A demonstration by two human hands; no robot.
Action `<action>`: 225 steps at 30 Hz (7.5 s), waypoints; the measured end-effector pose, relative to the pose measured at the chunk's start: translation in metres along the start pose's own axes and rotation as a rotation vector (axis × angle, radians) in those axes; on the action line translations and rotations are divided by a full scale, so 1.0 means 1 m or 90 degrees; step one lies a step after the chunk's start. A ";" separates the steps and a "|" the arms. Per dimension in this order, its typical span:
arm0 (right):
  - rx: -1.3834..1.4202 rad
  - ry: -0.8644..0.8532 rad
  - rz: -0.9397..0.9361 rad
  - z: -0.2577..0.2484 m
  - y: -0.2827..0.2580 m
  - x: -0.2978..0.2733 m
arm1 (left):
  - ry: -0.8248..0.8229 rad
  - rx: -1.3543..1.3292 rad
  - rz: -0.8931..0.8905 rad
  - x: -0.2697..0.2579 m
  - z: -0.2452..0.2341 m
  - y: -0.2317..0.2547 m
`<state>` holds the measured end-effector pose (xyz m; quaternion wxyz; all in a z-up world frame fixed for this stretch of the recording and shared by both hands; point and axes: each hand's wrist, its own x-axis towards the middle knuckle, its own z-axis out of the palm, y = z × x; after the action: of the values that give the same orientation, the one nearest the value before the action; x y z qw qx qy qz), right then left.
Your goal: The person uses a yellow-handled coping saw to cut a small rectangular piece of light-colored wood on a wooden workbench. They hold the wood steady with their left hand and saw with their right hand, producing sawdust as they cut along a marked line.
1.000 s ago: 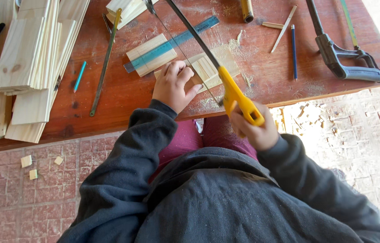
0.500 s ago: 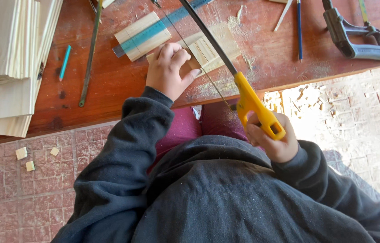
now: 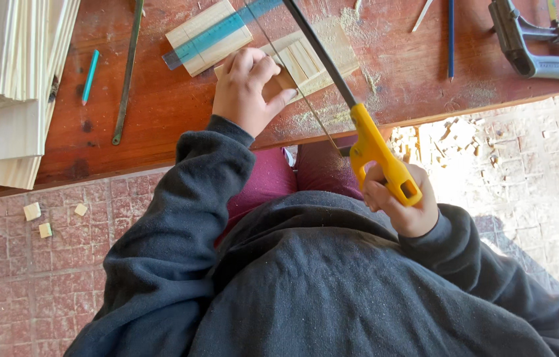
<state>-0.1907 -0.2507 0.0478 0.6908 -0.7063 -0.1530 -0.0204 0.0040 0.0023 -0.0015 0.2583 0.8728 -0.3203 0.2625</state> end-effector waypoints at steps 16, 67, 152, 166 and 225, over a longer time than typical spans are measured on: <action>0.078 0.042 0.027 0.002 0.011 0.007 | -0.015 0.011 -0.033 -0.002 0.003 -0.002; -0.060 0.013 -0.083 0.024 -0.012 0.046 | -0.045 -0.097 -0.087 0.003 -0.013 0.007; 0.176 0.062 -0.203 -0.003 0.040 0.009 | 0.101 0.213 0.327 -0.006 0.011 0.007; 0.097 -0.024 -0.236 0.010 -0.014 0.025 | 0.063 -0.187 -0.153 0.008 -0.012 0.023; 0.154 -0.052 -0.092 0.004 0.042 0.029 | 0.023 0.079 -0.091 -0.029 0.001 -0.004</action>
<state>-0.1535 -0.2408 0.0137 0.7610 -0.6052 -0.2328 -0.0226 -0.0119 0.0165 -0.0213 0.2278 0.9028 -0.2359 0.2783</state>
